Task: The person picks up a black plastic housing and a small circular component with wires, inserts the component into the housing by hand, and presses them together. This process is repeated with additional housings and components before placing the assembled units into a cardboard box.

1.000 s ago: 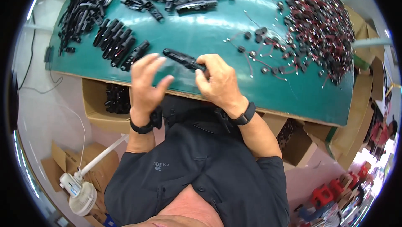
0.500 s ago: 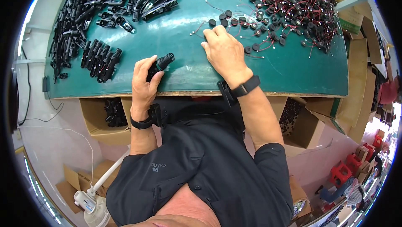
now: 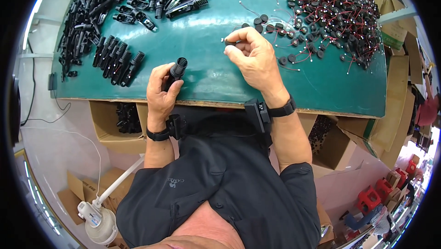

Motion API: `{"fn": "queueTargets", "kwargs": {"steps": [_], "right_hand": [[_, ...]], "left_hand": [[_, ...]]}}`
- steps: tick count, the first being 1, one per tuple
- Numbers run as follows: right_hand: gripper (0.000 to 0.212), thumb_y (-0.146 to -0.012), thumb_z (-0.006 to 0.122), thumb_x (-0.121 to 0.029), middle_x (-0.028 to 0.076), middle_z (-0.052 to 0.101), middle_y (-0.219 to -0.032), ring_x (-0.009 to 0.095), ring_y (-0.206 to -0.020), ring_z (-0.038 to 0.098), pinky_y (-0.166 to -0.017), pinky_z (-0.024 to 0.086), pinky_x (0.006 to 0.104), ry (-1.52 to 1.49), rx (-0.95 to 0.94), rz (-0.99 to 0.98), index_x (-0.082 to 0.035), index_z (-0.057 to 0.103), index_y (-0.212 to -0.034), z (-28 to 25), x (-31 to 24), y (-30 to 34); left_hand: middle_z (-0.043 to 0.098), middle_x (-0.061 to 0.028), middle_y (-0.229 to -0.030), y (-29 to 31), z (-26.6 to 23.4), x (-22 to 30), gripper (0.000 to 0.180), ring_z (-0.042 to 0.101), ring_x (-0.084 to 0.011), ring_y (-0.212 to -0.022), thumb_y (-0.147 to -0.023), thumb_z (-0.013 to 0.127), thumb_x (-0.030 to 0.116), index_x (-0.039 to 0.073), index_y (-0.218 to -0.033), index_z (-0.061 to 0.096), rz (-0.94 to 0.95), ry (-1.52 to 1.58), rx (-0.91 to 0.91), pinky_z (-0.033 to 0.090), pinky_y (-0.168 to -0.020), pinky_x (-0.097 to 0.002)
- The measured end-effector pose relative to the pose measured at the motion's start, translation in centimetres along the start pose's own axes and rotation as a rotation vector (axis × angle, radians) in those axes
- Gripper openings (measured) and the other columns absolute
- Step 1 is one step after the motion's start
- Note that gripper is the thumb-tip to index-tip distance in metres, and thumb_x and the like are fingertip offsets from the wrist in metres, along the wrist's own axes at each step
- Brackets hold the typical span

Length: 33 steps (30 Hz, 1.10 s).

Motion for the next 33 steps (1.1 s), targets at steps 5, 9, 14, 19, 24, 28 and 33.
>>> {"fn": "queueTargets", "kwargs": {"steps": [5,9,14,19,24,28,33], "right_hand": [[0.027,-0.095,0.073,0.002,0.006,0.071,-0.116,0.012,-0.100,0.067,-0.086,0.054,0.0264,0.343,-0.098,-0.356,-0.001,0.071,-0.122,1.3,-3.4,0.2],[0.032,-0.096,0.071,0.006,0.010,0.070,-0.120,0.014,-0.108,0.067,-0.093,0.054,0.0280,0.369,-0.097,-0.314,0.002,0.069,-0.127,1.8,-4.9,0.8],[0.035,-0.087,0.075,0.010,0.012,0.072,-0.117,0.019,-0.104,0.069,-0.092,0.055,0.0304,-0.238,-0.083,-0.225,0.000,0.072,-0.120,2.4,-4.4,1.1],[0.029,-0.093,0.077,0.007,0.020,0.070,-0.129,0.023,-0.110,0.070,-0.098,0.057,0.0351,-0.104,-0.100,-0.518,0.004,0.068,-0.120,2.8,-5.2,1.9],[0.030,-0.090,0.081,0.007,0.021,0.072,-0.126,0.026,-0.107,0.072,-0.094,0.059,0.0363,0.028,-0.128,-0.669,0.002,0.069,-0.117,3.7,-6.1,3.0],[0.030,-0.088,0.081,0.007,0.019,0.075,-0.120,0.027,-0.103,0.074,-0.088,0.060,0.0353,0.094,-0.136,-0.727,0.000,0.071,-0.114,4.6,-6.1,3.1],[0.030,-0.084,0.082,0.007,0.016,0.077,-0.116,0.027,-0.099,0.075,-0.083,0.060,0.0341,0.113,-0.144,-0.754,-0.003,0.073,-0.111,5.6,-5.6,3.1]], "left_hand": [[0.068,-0.0147,-0.122,0.2,-0.1,0.1,0.052,0.068,-0.0278,-0.105,-0.082,0.085,0.003,0.003,-0.131,0.068,-0.011,-0.013,0.029,0.057,-0.088,-0.0350],[0.068,-0.0148,-0.121,0.3,0.0,0.1,0.053,0.068,-0.0273,-0.105,-0.080,0.081,-0.002,0.003,-0.130,0.067,0.017,-0.034,0.043,0.057,-0.088,-0.0348],[0.066,-0.0153,-0.120,0.4,0.1,0.1,0.053,0.067,-0.0263,-0.105,-0.078,0.077,-0.007,0.002,-0.128,0.064,0.044,0.013,0.066,0.057,-0.089,-0.0342],[0.064,-0.0152,-0.121,0.5,0.3,-0.1,0.055,0.067,-0.0245,-0.105,-0.077,0.077,-0.011,0.002,-0.128,0.062,0.059,0.051,0.068,0.057,-0.090,-0.0331],[0.063,-0.0147,-0.121,0.6,0.3,-0.1,0.056,0.067,-0.0236,-0.106,-0.077,0.076,-0.012,0.002,-0.129,0.060,0.052,0.077,0.056,0.057,-0.091,-0.0327],[0.063,-0.0145,-0.121,0.7,0.3,-0.2,0.057,0.067,-0.0240,-0.107,-0.078,0.076,-0.012,0.002,-0.130,0.059,0.050,0.087,0.045,0.057,-0.093,-0.0337],[0.062,-0.0149,-0.122,0.5,0.4,0.0,0.058,0.066,-0.0249,-0.109,-0.077,0.074,-0.013,0.002,-0.131,0.059,0.089,0.109,0.018,0.056,-0.096,-0.0350]]}}
Point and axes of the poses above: each hand's wrist, its own y-axis away from the middle knuckle, its own z-axis out of the palm, x = y × z, the point moved 3 cm from there along -y, towards the middle knuckle
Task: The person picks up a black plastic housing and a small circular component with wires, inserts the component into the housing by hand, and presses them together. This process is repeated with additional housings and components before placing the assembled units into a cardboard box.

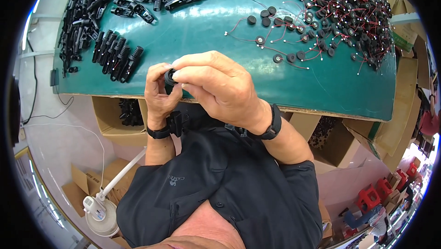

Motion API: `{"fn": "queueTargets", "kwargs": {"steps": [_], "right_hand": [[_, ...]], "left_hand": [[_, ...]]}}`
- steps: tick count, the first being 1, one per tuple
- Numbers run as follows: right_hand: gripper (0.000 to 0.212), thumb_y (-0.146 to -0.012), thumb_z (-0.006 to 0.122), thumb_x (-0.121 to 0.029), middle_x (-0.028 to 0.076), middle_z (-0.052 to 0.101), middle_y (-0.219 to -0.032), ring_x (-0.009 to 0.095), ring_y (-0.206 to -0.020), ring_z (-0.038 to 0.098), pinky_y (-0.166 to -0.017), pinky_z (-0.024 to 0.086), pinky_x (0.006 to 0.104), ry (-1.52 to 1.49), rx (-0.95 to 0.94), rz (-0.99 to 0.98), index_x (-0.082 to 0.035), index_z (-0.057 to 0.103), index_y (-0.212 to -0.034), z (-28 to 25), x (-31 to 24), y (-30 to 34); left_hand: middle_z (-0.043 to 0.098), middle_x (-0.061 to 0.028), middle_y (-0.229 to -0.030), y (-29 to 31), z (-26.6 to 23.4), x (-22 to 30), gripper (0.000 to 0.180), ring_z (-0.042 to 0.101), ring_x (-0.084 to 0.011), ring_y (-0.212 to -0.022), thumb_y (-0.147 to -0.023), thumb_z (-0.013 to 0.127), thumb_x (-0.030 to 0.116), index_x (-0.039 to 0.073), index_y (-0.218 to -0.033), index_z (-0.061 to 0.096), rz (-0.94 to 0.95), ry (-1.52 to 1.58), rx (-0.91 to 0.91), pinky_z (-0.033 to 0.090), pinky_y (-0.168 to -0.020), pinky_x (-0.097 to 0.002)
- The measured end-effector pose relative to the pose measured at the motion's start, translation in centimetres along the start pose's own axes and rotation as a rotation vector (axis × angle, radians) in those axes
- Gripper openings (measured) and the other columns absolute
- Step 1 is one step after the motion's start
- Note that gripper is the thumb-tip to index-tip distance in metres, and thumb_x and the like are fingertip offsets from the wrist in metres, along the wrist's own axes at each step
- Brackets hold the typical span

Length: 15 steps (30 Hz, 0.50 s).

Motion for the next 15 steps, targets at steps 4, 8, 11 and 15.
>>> {"fn": "queueTargets", "kwargs": {"steps": [4,8,11,15], "right_hand": [[0.031,-0.084,0.083,0.006,0.016,0.077,-0.117,0.028,-0.098,0.075,-0.081,0.061,0.0346,-0.015,-0.005,0.007,-0.004,0.073,-0.112,0.42,0.07,0.35],[0.032,-0.083,0.083,0.006,0.016,0.077,-0.116,0.028,-0.096,0.075,-0.079,0.061,0.0345,-0.019,-0.004,0.004,-0.004,0.073,-0.112,0.61,0.14,0.51],[0.032,-0.083,0.083,0.006,0.016,0.077,-0.116,0.027,-0.096,0.075,-0.078,0.061,0.0340,-0.012,0.002,-0.005,-0.004,0.073,-0.112,0.61,0.16,0.50],[0.031,-0.083,0.083,0.006,0.016,0.077,-0.116,0.027,-0.095,0.075,-0.078,0.061,0.0336,-0.009,0.010,-0.014,-0.004,0.073,-0.112,0.39,-0.11,0.30]], "left_hand": [[0.062,-0.0155,-0.123,-0.07,-0.13,0.06,0.060,0.066,-0.0261,-0.111,-0.075,0.072,-0.014,0.002,-0.131,0.059,-0.006,0.035,-0.005,0.056,-0.098,-0.0367],[0.061,-0.0158,-0.124,-0.01,-0.17,-0.04,0.061,0.066,-0.0265,-0.112,-0.074,0.071,-0.014,0.002,-0.131,0.059,-0.004,0.059,-0.012,0.056,-0.100,-0.0376],[0.061,-0.0157,-0.124,0.04,-0.14,-0.04,0.061,0.066,-0.0265,-0.113,-0.074,0.071,-0.014,0.002,-0.132,0.059,-0.009,0.048,-0.015,0.056,-0.101,-0.0379],[0.061,-0.0155,-0.123,0.02,-0.23,0.07,0.061,0.066,-0.0263,-0.113,-0.074,0.071,-0.014,0.002,-0.131,0.059,-0.020,0.065,-0.012,0.056,-0.101,-0.0379]]}}
Point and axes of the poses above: each hand's wrist, its own y-axis away from the middle knuckle, its own z-axis out of the palm, x = y × z, the point moved 3 cm from there along -y, towards the middle knuckle
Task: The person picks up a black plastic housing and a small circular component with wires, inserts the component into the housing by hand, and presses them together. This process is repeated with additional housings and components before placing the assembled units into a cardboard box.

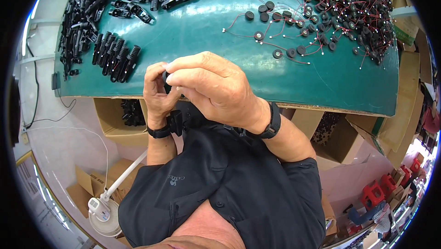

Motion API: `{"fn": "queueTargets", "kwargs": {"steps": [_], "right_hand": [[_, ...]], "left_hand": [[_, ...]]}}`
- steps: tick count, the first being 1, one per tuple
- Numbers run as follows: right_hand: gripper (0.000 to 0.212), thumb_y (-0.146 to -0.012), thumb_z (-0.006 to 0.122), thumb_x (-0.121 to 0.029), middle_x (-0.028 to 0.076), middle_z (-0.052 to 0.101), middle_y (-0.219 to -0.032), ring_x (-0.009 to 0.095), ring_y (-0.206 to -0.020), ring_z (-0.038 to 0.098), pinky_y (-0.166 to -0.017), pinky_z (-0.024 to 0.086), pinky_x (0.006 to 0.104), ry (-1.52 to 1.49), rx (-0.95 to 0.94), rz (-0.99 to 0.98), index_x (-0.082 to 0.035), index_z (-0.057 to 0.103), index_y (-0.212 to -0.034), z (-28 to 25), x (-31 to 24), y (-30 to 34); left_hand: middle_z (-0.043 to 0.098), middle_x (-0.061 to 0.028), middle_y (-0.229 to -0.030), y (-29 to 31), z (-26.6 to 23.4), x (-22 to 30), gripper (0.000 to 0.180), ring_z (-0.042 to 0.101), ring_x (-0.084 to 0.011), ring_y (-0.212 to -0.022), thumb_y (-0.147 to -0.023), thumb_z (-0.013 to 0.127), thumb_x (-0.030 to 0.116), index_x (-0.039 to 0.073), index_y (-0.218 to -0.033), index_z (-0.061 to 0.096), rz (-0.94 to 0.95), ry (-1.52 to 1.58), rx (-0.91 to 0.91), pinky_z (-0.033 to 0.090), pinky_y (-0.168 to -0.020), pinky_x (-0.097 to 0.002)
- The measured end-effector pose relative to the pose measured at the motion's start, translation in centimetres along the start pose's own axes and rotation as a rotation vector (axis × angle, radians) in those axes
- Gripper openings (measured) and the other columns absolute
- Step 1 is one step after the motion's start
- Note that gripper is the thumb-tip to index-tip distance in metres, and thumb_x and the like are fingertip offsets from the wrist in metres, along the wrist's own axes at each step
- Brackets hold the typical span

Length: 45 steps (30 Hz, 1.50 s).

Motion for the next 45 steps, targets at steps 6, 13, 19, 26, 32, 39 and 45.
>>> {"fn": "queueTargets", "kwargs": {"steps": [6,13,19,26,32,39,45], "right_hand": [[0.031,-0.083,0.083,0.006,0.016,0.077,-0.115,0.028,-0.096,0.076,-0.078,0.061,0.0340,-0.004,-0.001,0.017,-0.003,0.073,-0.112,0.1,0.3,0.3],[0.034,-0.083,0.083,0.007,0.016,0.077,-0.115,0.028,-0.099,0.076,-0.081,0.062,0.0344,-0.012,-0.005,0.034,-0.003,0.073,-0.113,0.8,1.0,0.6],[0.036,-0.082,0.085,0.005,0.015,0.077,-0.115,0.027,-0.100,0.076,-0.085,0.062,0.0341,0.065,0.000,0.140,-0.003,0.073,-0.115,0.5,1.6,1.4],[0.034,-0.084,0.088,-0.002,0.012,0.076,-0.111,0.022,-0.095,0.074,-0.082,0.060,0.0317,0.145,0.006,0.279,-0.002,0.075,-0.115,-0.4,2.8,2.9],[0.029,-0.089,0.087,-0.008,0.007,0.073,-0.101,0.015,-0.087,0.070,-0.079,0.057,0.0287,0.083,-0.022,0.500,-0.001,0.076,-0.115,-0.7,3.6,3.3],[0.029,-0.091,0.085,-0.008,0.005,0.072,-0.099,0.012,-0.086,0.068,-0.080,0.056,0.0266,0.039,-0.106,0.573,-0.001,0.075,-0.117,-1.4,4.3,3.5],[0.027,-0.094,0.079,-0.002,0.006,0.072,-0.110,0.013,-0.095,0.068,-0.086,0.057,0.0267,-0.133,-0.150,0.649,0.000,0.075,-0.121,-1.8,4.7,3.7]], "left_hand": [[0.062,-0.0155,-0.123,-0.1,0.1,-0.1,0.061,0.066,-0.0261,-0.112,-0.074,0.071,-0.014,0.002,-0.131,0.059,0.000,0.000,-0.003,0.056,-0.099,-0.0379],[0.065,-0.0154,-0.118,-0.1,0.1,0.0,0.059,0.067,-0.0279,-0.108,-0.073,0.072,-0.013,0.003,-0.129,0.060,0.020,-0.078,0.015,0.056,-0.096,-0.0380],[0.069,-0.0156,-0.115,-0.8,0.3,1.0,0.056,0.069,-0.0309,-0.104,-0.071,0.075,-0.011,0.003,-0.124,0.067,0.068,-0.228,-0.011,0.057,-0.091,-0.0382],[0.070,-0.0140,-0.115,-1.1,0.4,1.5,0.056,0.069,-0.0288,-0.102,-0.072,0.081,-0.009,0.004,-0.125,0.073,0.067,-0.293,-0.037,0.057,-0.089,-0.0366],[0.071,-0.0118,-0.115,-1.1,0.5,1.6,0.058,0.071,-0.0276,-0.100,-0.070,0.083,-0.009,0.007,-0.126,0.076,0.051,-0.281,-0.057,0.059,-0.085,-0.0363],[0.072,-0.0119,-0.113,-1.2,0.3,1.6,0.057,0.071,-0.0270,-0.100,-0.070,0.088,-0.006,0.007,-0.125,0.077,0.020,-0.256,-0.084,0.060,-0.084,-0.0357],[0.073,-0.0122,-0.111,-1.4,0.1,1.6,0.057,0.071,-0.0266,-0.099,-0.070,0.091,-0.002,0.005,-0.124,0.076,-0.002,-0.225,-0.100,0.059,-0.084,-0.0353]]}}
Point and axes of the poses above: each hand's wrist, its own y-axis away from the middle knuckle, its own z-axis out of the palm, x = y × z, the point moved 3 cm from there along -y, towards the middle knuckle
